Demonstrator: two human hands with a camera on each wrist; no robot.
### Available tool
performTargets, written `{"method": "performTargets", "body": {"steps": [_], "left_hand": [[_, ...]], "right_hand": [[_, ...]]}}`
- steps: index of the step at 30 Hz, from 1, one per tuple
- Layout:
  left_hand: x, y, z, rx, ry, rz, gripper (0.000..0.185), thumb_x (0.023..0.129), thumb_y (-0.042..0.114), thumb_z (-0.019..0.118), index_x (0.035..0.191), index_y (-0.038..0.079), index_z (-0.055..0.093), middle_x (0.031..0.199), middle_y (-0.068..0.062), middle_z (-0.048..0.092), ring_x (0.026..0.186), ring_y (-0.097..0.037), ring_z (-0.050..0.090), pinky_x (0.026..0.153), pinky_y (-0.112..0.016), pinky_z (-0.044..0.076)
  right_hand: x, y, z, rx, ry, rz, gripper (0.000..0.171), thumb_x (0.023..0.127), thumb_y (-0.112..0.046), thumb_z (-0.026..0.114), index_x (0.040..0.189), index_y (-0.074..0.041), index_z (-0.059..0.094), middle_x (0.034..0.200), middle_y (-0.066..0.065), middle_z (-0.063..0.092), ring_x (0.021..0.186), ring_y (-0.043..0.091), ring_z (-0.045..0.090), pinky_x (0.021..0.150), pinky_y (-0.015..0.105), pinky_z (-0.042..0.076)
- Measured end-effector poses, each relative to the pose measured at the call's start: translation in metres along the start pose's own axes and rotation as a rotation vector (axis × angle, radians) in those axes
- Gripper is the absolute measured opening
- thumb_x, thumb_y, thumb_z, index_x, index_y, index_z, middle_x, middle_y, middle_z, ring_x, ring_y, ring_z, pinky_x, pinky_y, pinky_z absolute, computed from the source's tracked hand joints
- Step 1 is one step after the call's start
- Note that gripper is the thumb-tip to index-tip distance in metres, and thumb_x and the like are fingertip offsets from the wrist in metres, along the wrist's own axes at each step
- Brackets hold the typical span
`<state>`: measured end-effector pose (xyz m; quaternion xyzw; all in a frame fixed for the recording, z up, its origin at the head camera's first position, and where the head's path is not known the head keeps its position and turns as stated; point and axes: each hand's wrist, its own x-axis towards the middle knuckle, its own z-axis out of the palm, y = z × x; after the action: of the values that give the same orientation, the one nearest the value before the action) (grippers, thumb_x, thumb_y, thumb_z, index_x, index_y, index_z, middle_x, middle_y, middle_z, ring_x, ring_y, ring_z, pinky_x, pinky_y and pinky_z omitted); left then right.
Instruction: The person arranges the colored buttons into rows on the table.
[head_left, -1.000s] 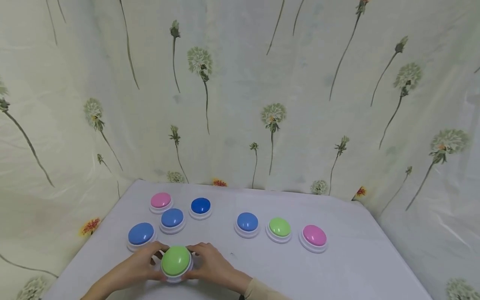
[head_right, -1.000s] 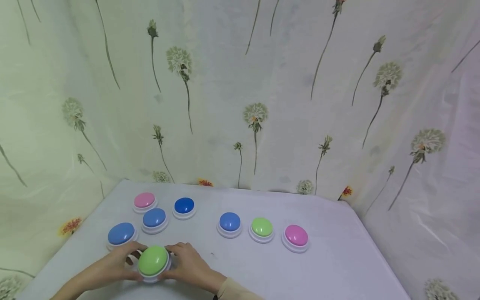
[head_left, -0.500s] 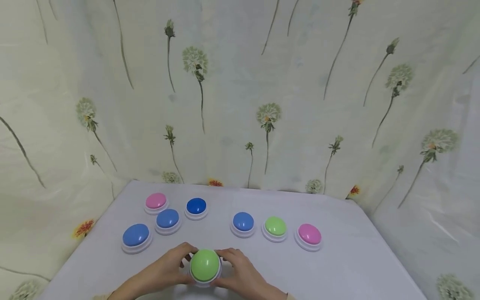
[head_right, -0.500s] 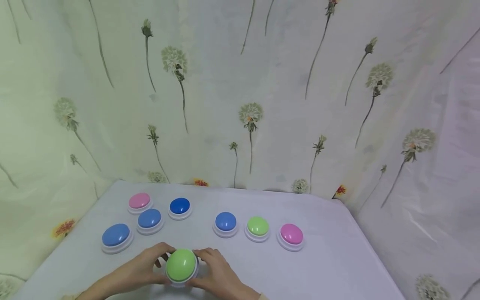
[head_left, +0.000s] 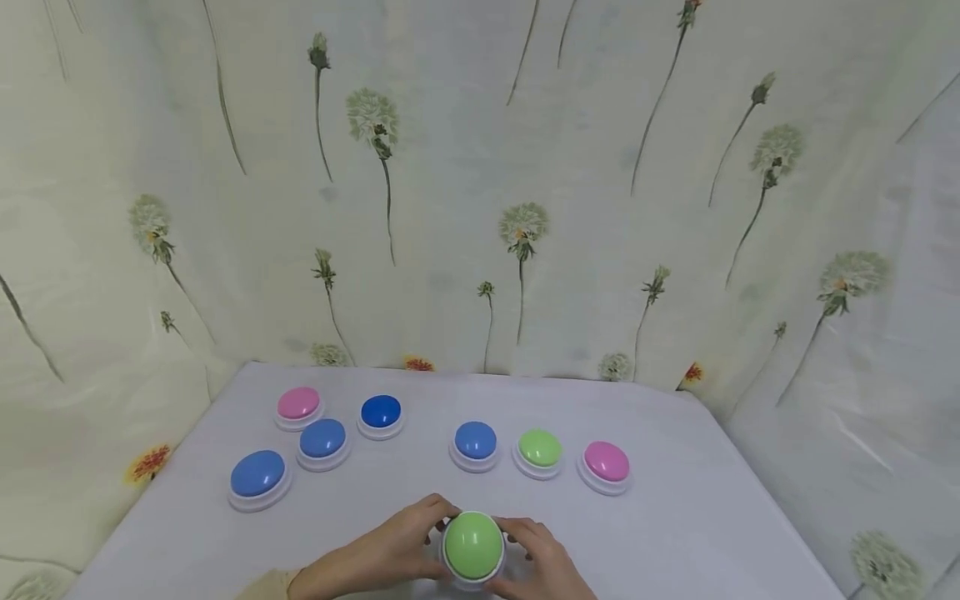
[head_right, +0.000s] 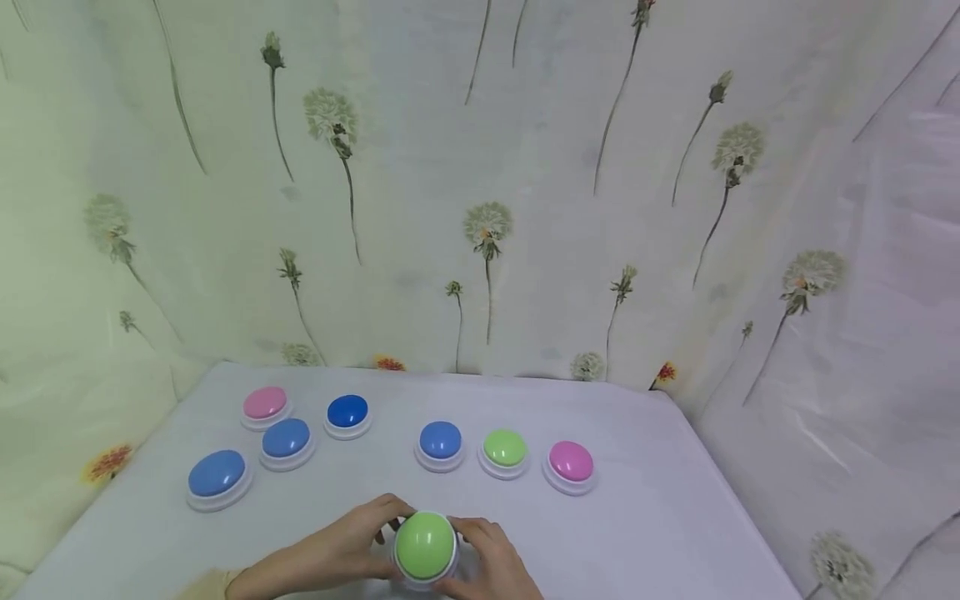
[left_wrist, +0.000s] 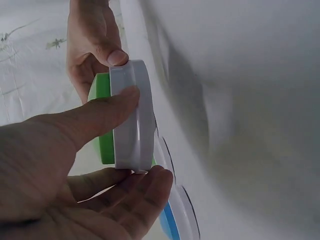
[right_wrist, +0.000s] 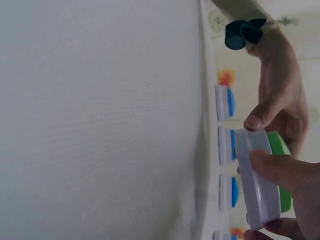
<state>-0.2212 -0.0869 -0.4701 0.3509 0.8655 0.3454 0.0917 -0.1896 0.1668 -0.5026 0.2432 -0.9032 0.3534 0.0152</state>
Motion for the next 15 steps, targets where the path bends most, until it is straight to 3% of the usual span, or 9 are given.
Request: {"method": "performTargets", "body": {"steps": [6,9,15], "left_hand": [[0.025,0.017,0.013,-0.014,-0.028,0.054,0.059,0.078,0.027,0.080,0.131,0.017,0.057,0.121,0.007,0.057,0.105,0.001,0.054,0.084,-0.019,0.053],[0.036,0.023,0.022,0.031,-0.028,0.102,0.062,0.078,0.025,0.081,0.133,0.015,0.055,0.122,0.005,0.057,0.106,0.001,0.055,0.085,-0.018,0.052],[0.059,0.035,0.039,0.026,-0.039,0.134,0.066,0.076,0.019,0.082,0.135,0.008,0.053,0.127,-0.001,0.057,0.109,0.000,0.055,0.080,-0.012,0.051]], "right_hand": [[-0.019,0.009,-0.024,-0.012,0.037,0.117,0.072,0.073,-0.053,0.078,0.133,-0.023,0.055,0.127,-0.001,0.059,0.105,0.016,0.055,0.073,0.023,0.050],[-0.028,0.013,-0.032,-0.011,0.059,0.165,0.073,0.072,-0.053,0.079,0.133,-0.021,0.055,0.127,-0.001,0.060,0.104,0.018,0.055,0.072,0.022,0.049],[-0.044,0.021,-0.042,-0.029,0.129,0.283,0.077,0.067,-0.050,0.082,0.132,-0.020,0.055,0.124,-0.003,0.060,0.102,0.015,0.055,0.070,0.021,0.049]]}}
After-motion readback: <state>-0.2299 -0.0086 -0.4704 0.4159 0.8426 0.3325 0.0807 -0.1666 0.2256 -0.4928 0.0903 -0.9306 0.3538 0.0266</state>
